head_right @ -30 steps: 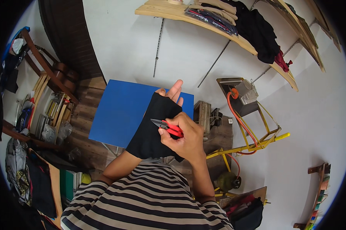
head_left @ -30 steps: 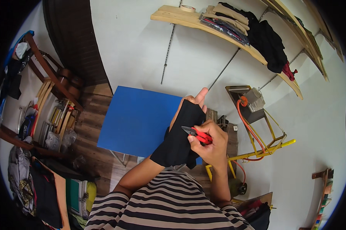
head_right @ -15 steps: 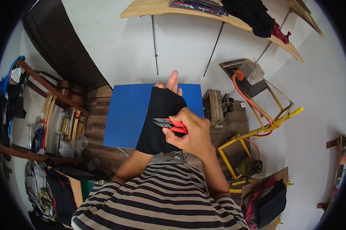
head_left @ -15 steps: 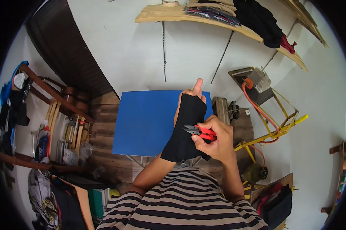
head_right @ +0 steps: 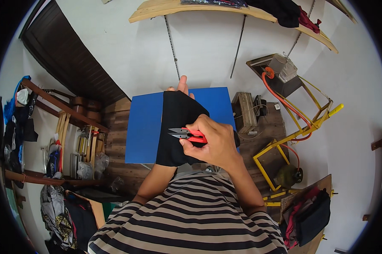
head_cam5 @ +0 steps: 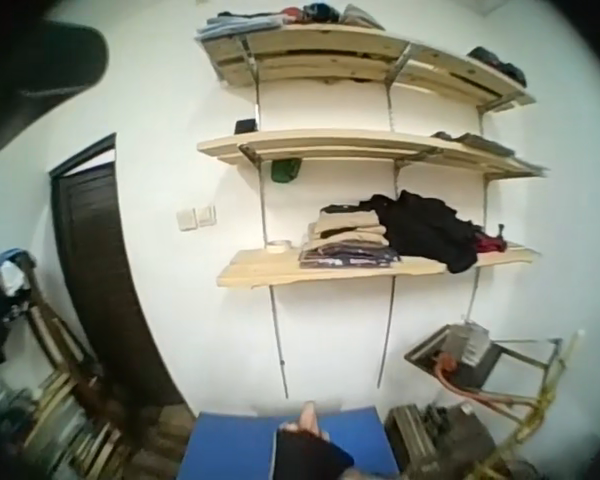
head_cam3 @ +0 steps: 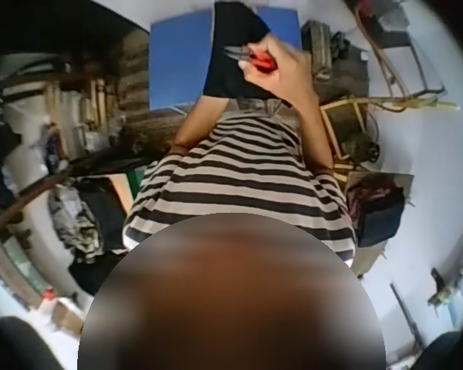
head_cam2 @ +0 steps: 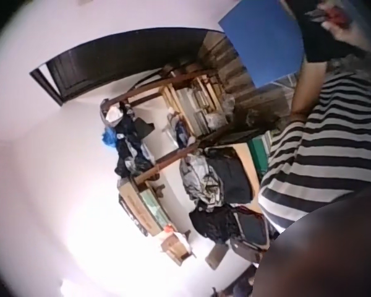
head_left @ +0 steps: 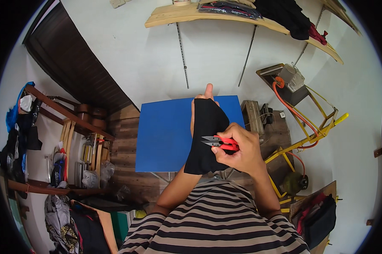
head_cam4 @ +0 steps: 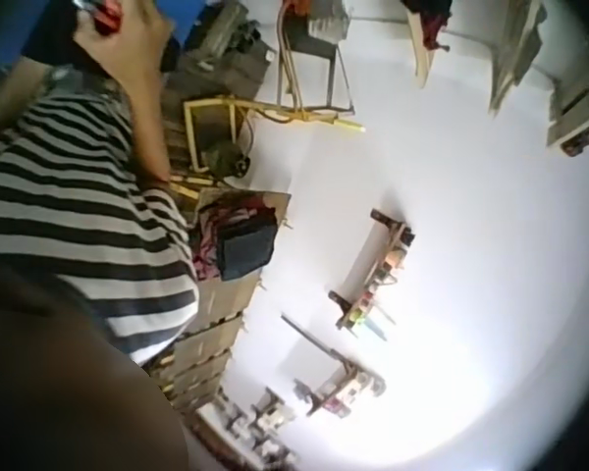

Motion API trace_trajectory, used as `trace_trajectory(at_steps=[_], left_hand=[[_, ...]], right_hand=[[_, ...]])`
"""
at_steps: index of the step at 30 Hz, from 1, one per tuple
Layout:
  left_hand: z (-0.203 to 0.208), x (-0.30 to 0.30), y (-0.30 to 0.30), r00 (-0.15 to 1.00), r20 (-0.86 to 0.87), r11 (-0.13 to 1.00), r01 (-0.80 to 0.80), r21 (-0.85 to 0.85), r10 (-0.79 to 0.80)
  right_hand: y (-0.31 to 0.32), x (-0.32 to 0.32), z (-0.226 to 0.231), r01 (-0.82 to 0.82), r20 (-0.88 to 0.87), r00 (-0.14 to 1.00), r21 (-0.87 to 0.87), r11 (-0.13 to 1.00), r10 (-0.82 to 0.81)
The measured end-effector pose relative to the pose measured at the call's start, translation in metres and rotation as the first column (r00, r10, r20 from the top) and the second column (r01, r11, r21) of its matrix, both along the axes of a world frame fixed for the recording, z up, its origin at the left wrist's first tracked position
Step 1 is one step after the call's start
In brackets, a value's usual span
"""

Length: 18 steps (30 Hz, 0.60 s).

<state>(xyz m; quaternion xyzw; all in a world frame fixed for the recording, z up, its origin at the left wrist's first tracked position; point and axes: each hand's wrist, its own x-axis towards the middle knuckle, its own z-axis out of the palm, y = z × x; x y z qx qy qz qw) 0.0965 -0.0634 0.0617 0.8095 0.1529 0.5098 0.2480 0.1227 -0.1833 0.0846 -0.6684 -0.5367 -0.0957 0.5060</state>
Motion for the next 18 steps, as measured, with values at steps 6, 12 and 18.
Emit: trace_trajectory(at_steps=[6,12,18], left_hand=[[-0.024,0.0,0.008,0.553,0.8,-0.035,0.817,-0.575,-0.233],[-0.029,0.0,0.009,0.468,0.855,-0.031,0.873,-0.486,-0.223],[-0.005,0.005,0.004,0.765,0.629,0.127,0.644,-0.755,-0.138]], right_hand=[[0.0,0.001,-0.002,-0.003,0.018,1.0,-0.002,1.0,0.003],[-0.002,0.005,-0.007,-0.004,0.01,1.0,-0.01,1.0,0.004],[-0.003,0.007,-0.011,0.027,0.001,1.0,-0.044,0.999,-0.027]])
